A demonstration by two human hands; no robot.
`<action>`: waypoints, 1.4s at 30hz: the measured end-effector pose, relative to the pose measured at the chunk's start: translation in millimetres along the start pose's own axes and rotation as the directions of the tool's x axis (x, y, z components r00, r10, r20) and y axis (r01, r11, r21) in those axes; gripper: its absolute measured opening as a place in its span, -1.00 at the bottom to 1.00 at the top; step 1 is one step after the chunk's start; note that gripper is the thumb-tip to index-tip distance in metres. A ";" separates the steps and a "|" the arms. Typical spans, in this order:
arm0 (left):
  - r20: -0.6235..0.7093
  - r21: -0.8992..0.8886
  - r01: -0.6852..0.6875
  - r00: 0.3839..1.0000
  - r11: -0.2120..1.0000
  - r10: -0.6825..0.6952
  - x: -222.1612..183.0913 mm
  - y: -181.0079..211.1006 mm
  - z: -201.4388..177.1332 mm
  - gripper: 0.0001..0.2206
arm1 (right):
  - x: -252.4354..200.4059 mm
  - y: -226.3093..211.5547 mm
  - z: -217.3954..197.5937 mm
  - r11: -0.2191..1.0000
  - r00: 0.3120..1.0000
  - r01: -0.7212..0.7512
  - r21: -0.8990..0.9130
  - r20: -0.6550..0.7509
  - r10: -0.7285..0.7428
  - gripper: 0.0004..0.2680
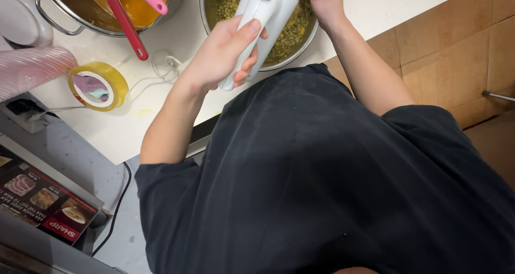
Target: Whisking a bowl of green and yellow ingredients using a hand mixer.
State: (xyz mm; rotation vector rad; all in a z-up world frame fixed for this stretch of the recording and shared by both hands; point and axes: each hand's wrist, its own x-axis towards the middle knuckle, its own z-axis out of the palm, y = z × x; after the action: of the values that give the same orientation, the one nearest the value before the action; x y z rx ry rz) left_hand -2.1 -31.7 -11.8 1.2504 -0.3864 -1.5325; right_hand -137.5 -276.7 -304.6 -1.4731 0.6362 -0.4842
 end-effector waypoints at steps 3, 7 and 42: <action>-0.030 0.050 -0.034 0.999 0.998 0.036 11.3 -1.0 -0.2 -0.64 | -0.2 -1.6 0.4 0.999 0.999 -0.031 -0.007 0.032 0.031 -0.81; -0.077 0.121 -0.099 0.991 0.988 0.109 20.6 -7.0 -5.5 -0.63 | -0.7 1.1 -0.3 1.000 1.000 -0.008 -0.006 0.028 0.008 -0.80; -0.026 -0.139 0.040 0.999 0.989 -0.044 -35.4 -30.8 -0.4 -0.67 | 2.5 24.1 -2.8 0.998 0.999 -0.035 -0.050 -0.033 0.033 -0.81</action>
State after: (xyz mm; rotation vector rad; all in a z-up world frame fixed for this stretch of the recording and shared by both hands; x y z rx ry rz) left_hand -21.9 10.4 -17.8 1.1768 -0.2316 -1.5480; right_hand -139.4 -279.2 -328.8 -1.5025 0.7022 -0.4690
